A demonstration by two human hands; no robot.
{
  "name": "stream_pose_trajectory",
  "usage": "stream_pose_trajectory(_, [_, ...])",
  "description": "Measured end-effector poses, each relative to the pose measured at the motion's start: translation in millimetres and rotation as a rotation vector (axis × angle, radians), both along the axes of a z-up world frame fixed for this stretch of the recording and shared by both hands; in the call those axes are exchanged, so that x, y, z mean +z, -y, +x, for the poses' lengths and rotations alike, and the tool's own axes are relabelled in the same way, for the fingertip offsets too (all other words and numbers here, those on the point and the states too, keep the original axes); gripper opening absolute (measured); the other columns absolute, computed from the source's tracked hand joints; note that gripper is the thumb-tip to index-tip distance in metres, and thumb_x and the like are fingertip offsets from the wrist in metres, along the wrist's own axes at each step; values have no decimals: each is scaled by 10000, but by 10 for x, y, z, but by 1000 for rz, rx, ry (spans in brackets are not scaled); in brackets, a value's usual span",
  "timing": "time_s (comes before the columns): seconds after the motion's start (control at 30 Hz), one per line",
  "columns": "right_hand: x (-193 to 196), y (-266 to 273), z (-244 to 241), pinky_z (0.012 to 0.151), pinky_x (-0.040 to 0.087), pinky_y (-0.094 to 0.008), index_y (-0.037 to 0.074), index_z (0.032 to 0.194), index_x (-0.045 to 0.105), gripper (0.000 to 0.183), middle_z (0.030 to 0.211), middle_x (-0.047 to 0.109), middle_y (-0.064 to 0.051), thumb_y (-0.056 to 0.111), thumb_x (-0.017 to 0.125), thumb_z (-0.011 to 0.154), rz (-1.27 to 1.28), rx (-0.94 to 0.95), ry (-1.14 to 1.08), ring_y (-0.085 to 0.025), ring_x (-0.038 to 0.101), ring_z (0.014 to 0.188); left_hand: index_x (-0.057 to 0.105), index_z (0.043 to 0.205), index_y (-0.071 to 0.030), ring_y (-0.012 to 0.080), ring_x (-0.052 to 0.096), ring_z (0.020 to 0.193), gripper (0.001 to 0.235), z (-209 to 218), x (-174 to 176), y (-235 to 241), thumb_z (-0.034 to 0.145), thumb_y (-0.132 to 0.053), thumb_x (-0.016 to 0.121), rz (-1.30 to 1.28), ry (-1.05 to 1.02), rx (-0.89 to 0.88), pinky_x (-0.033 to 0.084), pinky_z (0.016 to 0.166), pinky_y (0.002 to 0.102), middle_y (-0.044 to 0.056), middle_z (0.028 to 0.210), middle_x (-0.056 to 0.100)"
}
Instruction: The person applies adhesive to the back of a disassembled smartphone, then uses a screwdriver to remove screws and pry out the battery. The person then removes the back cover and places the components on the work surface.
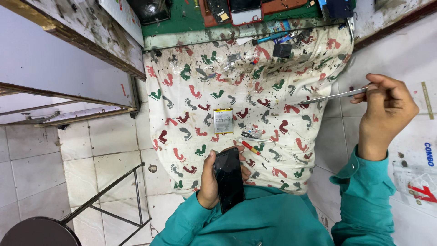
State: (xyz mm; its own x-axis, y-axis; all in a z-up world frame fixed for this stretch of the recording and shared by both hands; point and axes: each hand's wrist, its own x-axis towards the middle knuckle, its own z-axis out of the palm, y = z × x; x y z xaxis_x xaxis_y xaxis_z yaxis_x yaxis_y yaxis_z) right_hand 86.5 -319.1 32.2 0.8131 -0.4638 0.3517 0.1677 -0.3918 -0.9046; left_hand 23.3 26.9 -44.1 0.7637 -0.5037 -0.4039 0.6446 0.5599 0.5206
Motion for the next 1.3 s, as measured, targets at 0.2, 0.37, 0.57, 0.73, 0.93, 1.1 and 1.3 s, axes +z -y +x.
stream_pose_trajectory(0.2, [-77, -16, -360, 703, 558, -325, -106, 1096, 667, 194, 1001, 684, -153, -110, 487, 1022, 479, 292, -223, -203, 663, 757, 479, 1471, 65, 273, 684, 939, 873, 78, 98, -47, 1015, -639, 239, -88, -28, 4, 569, 859, 413, 105, 1162, 627])
stream_pose_trajectory(0.37, [-300, -287, -861, 538, 544, -338, -123, 921, 726, 149, 858, 690, -216, -55, 600, 882, 772, 771, -593, -233, 661, 611, 415, 1527, 96, 329, 687, 969, 964, 215, 139, -4, 1013, -703, 253, -370, -78, 36, 574, 899, 447, 116, 1191, 621])
stream_pose_trajectory(0.57, [-299, -429, -1196, 559, 560, -340, -94, 946, 756, 161, 832, 731, -213, 34, 745, 849, 1002, 1151, -692, -256, 702, 638, 375, 1582, 116, 368, 689, 1011, 1027, 267, 315, 34, 1037, -749, 287, -568, 79, -120, 564, 921, 456, 139, 1190, 628])
stream_pose_trajectory(0.73, [-327, -387, -1129, 819, 651, -391, -43, 1063, 788, 143, 1073, 797, -255, 87, 759, 1011, 721, 1737, -651, -378, 809, 980, 372, 1565, 128, 345, 676, 1065, 1109, 243, 506, -55, 993, -820, 312, -407, 210, -274, 548, 966, 440, 150, 1213, 615])
stream_pose_trajectory(0.93, [-18, -454, -1234, 804, 699, -435, 1, 973, 766, 155, 980, 810, -204, 153, 779, 947, 442, 927, -148, -368, 819, 935, 412, 1561, 108, 294, 661, 1087, 1136, 174, 686, -46, 963, -856, 352, -328, 287, -367, 526, 958, 400, 158, 1244, 607])
stream_pose_trajectory(1.1, [305, -749, -935, 889, 654, -514, 56, 914, 695, 127, 928, 768, -147, 162, 761, 891, -75, 800, 194, -330, 781, 989, 443, 1539, 111, 272, 652, 1095, 1127, 100, 767, -44, 977, -859, 329, -257, 395, -416, 515, 972, 381, 192, 1290, 602])
stream_pose_trajectory(1.3, [535, -1146, -544, 873, 655, -452, 52, 937, 703, 218, 972, 761, -155, 118, 870, 815, -265, 978, 367, -269, 770, 1000, 462, 1514, 110, 322, 592, 1342, 1038, 39, 753, -52, 1068, -783, 176, 14, 720, -386, 446, 1203, 418, 241, 1418, 588])
